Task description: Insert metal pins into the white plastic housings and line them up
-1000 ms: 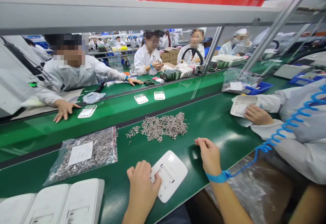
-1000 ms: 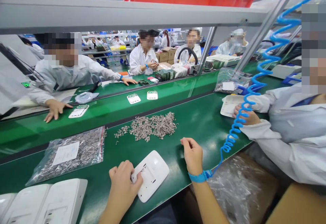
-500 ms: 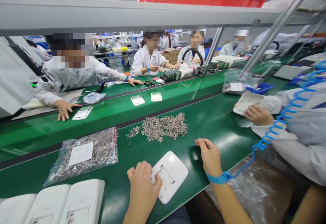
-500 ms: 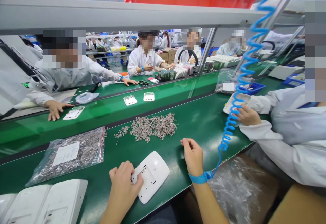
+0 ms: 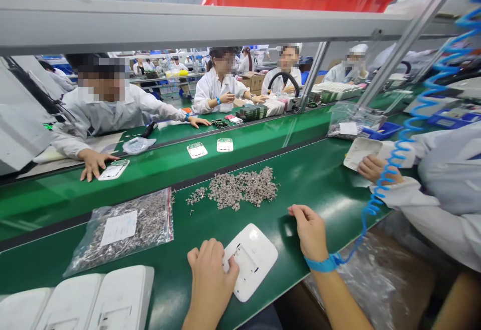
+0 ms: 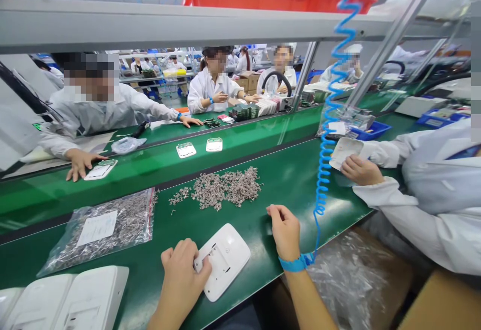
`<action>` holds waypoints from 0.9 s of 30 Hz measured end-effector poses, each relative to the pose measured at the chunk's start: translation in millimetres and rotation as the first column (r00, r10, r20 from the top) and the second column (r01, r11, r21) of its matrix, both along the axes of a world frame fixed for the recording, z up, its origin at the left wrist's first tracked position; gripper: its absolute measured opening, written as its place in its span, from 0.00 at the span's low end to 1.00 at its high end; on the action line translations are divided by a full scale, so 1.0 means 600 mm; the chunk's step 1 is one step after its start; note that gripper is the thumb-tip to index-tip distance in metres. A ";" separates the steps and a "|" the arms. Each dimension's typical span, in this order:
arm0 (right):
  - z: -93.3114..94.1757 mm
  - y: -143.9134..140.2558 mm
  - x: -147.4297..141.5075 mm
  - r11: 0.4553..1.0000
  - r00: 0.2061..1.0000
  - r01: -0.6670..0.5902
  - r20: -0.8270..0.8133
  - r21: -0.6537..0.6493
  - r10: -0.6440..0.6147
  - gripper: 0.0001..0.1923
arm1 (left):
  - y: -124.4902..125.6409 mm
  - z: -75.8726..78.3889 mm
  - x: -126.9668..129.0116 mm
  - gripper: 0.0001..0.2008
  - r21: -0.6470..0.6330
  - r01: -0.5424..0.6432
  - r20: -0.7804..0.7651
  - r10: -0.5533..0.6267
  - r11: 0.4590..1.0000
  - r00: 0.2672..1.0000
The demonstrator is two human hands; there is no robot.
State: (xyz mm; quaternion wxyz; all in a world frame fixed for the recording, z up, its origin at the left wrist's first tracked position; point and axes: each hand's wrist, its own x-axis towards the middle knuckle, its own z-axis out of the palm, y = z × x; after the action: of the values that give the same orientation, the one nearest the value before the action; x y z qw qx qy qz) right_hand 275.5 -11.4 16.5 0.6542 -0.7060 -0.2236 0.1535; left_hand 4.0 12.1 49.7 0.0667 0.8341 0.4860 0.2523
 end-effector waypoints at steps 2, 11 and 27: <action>0.001 0.000 0.000 1.000 1.000 0.000 -0.002 0.000 0.000 0.19 | 0.000 0.001 0.000 0.08 0.003 -0.001 -0.005 0.001 1.000 1.000; -0.002 0.000 0.001 1.000 1.000 -0.002 0.006 -0.002 0.002 0.19 | -0.005 0.012 0.009 0.07 0.006 -0.038 -0.071 0.038 0.999 0.997; -0.001 -0.001 0.001 1.000 1.000 0.003 0.007 -0.003 -0.003 0.19 | -0.006 0.018 0.014 0.07 -0.008 -0.066 -0.133 0.064 0.998 0.989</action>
State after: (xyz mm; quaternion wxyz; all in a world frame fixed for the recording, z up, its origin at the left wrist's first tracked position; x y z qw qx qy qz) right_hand 276.1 -11.7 15.9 0.6526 -0.7079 -0.2245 0.1506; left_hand 12.1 8.8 60.4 0.0313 0.8323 0.5178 0.1952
